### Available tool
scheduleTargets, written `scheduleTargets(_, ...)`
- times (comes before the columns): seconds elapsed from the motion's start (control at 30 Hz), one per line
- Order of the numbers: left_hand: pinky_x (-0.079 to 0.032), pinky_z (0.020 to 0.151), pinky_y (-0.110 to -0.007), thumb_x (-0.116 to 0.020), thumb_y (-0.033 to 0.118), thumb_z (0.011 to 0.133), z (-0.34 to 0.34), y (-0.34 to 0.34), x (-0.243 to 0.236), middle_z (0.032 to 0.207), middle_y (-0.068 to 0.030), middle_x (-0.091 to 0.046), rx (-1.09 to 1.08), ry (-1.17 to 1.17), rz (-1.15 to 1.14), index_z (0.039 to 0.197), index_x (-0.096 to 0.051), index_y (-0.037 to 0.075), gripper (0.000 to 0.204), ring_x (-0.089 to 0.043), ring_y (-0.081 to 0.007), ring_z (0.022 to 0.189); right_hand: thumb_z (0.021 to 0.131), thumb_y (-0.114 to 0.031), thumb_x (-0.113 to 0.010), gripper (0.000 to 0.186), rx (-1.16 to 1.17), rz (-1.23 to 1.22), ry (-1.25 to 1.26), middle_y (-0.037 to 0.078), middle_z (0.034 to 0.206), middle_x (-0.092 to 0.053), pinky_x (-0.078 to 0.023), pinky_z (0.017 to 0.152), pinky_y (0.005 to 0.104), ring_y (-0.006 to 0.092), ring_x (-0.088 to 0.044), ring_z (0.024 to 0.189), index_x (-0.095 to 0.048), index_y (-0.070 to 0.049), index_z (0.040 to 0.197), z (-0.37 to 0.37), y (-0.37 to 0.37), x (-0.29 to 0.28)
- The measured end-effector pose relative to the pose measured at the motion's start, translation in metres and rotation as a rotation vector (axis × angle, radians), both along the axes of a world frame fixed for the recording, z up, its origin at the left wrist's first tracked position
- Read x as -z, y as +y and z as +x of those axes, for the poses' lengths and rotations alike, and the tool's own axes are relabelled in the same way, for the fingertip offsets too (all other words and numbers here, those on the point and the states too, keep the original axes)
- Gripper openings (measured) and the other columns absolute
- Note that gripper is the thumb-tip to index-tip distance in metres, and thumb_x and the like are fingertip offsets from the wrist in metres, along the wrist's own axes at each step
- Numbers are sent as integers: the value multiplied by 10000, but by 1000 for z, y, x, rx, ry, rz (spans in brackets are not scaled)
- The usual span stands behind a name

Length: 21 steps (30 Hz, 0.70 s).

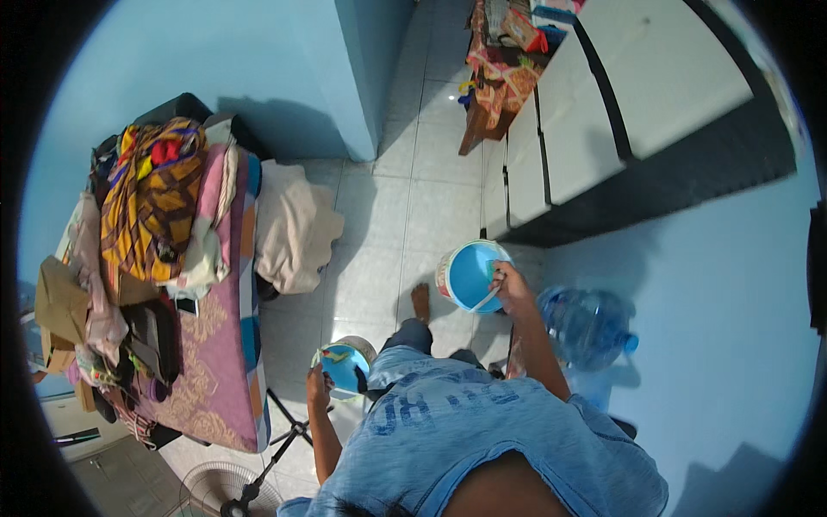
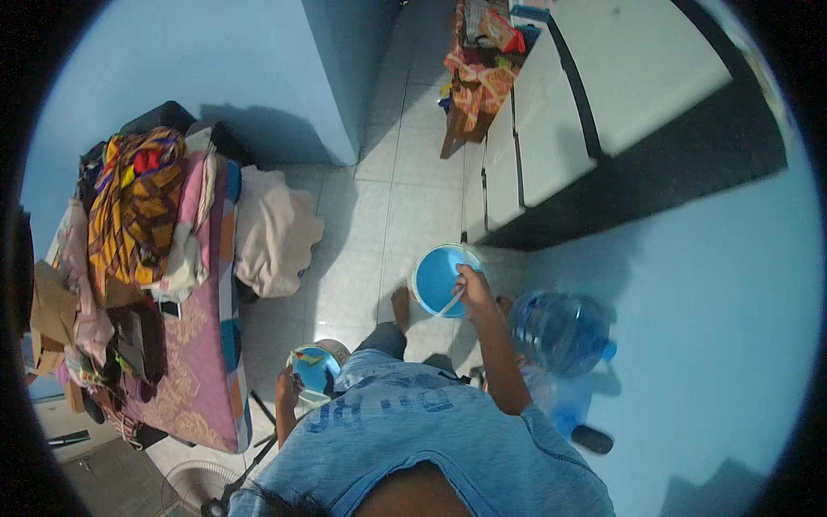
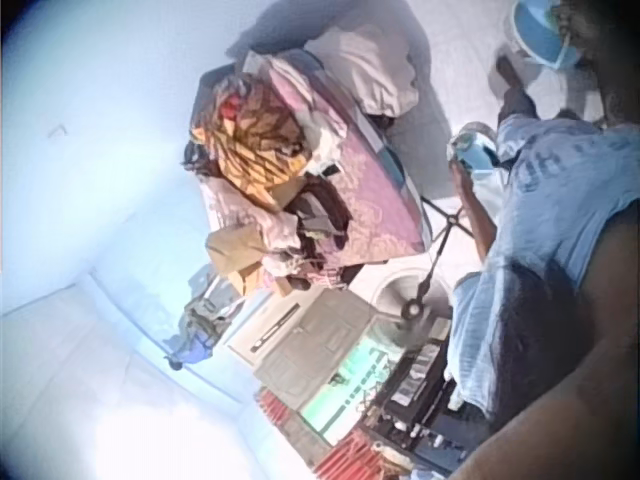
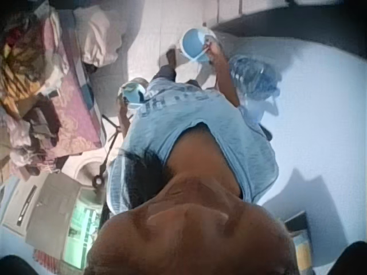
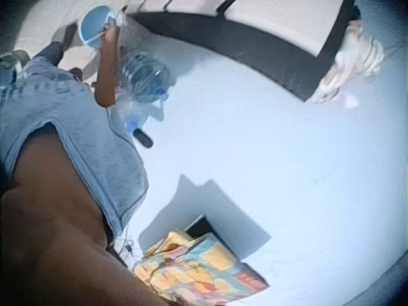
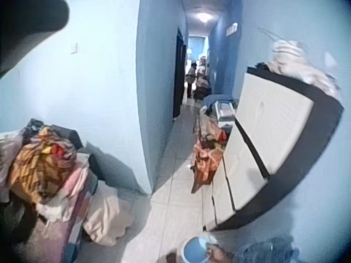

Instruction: The person mixes blue and green paint in buckets using a paintbrush and a stick. They transfer paint between buckets and walk to another room to apply blue paint to a wall.

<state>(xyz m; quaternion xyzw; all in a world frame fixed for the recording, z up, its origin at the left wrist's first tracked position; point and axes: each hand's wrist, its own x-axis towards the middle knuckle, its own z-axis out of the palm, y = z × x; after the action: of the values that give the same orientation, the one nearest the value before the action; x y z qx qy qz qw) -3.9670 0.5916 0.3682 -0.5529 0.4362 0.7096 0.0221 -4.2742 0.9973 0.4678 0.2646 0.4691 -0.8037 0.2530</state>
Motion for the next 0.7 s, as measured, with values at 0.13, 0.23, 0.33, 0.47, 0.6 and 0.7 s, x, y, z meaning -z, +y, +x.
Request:
scheduleTargets(0.13, -378, 419, -245, -522, 266, 888, -158, -5, -10, 641, -18, -451, 98, 22, -23, 868, -489, 58, 212, -427, -97, 481, 860, -177, -573, 119, -31, -1, 80, -30, 653, -430, -393, 589, 273, 97, -434, 590, -523, -69, 863, -122, -28, -34)
scheduleTargets(0.23, -372, 438, -248, -535, 260, 885, -290, 0, -25, 648, -28, -453, 117, 37, -16, 873, -483, 65, 202, -426, -106, 492, 858, -204, -583, 148, -76, 44, 115, -27, 666, -425, -382, 599, 268, 97, -429, 598, -522, -69, 854, -219, -55, -60)
scheduleTargets(0.33, -378, 457, -250, -539, 253, 881, -416, 2, -26, 654, -35, -460, 109, 168, 34, 870, -482, 63, 199, -431, -109, 505, 836, -284, -606, 218, -163, 57, 184, -18, 685, -421, -371, 609, 261, 103, -420, 609, -505, -92, 806, -323, -78, -62)
scheduleTargets(0.47, -389, 495, -246, -540, 253, 884, -591, 1, -50, 721, -38, -487, 94, 221, 104, 928, -473, 56, 213, -452, -115, 554, 831, -354, -597, 278, -219, 117, 208, -16, 642, -450, -371, 582, 257, 104, -447, 592, -503, -103, 755, -460, -97, -54)
scheduleTargets(0.6, -396, 503, -255, -524, 226, 898, -699, 0, -76, 735, -43, -497, 7, 166, 109, 957, -479, 68, 174, -457, -117, 560, 859, -296, -577, 319, -296, 147, 134, 32, 814, -519, -416, 591, 251, 114, -490, 639, -599, -26, 1028, -577, -142, -42)
scheduleTargets(0.7, -400, 503, -261, -530, 211, 893, -819, 15, -115, 740, -48, -497, 75, 410, 207, 949, -486, 76, 152, -459, -120, 571, 852, -266, -597, 249, -291, 55, 325, -12, 758, -485, -383, 576, 253, 94, -447, 626, -584, -41, 958, -679, -153, -93)
